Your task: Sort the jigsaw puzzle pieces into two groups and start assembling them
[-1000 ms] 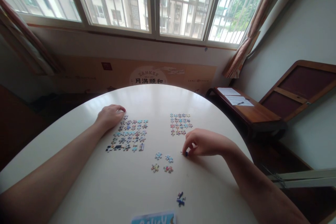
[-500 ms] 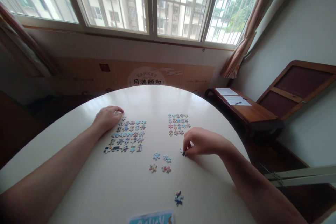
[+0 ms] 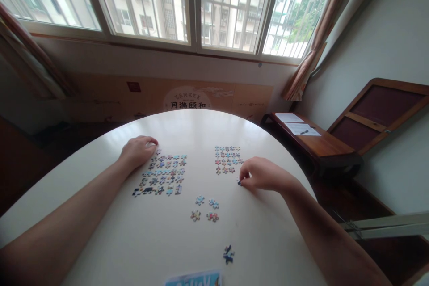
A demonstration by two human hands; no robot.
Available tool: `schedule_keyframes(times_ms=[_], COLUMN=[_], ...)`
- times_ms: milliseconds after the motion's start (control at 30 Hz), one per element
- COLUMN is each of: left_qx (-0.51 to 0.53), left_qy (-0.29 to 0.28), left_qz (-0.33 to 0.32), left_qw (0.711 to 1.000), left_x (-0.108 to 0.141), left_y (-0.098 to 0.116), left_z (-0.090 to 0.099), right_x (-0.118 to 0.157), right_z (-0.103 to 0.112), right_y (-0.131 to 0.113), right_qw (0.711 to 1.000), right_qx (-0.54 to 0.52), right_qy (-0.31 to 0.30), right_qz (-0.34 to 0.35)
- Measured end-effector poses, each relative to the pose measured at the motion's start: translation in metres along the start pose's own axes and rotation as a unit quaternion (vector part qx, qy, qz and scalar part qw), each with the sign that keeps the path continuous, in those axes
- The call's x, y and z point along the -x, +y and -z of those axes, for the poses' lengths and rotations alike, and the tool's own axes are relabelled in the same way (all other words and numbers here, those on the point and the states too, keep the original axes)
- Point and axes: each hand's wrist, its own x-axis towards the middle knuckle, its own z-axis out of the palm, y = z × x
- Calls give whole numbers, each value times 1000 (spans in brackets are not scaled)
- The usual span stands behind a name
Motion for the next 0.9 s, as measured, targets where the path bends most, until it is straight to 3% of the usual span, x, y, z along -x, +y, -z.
schedule_keyframes(times_ms=[133, 233, 900], left_qx=[-1, 3, 2], left_qy=[-1, 3, -4], left_qz=[4, 4, 9], left_qw=[1000, 1000, 1000], left_x=[0, 1, 1], left_y=[1, 1, 2], left_z=[1, 1, -2], right_x=[-4, -8, -12], right_z=[0, -3, -7], right_y=[14, 16, 18], right_qw=[996, 994, 993], right_qx=[8, 6, 22], right_qy=[57, 83, 93], right_qz=[-66, -70, -70])
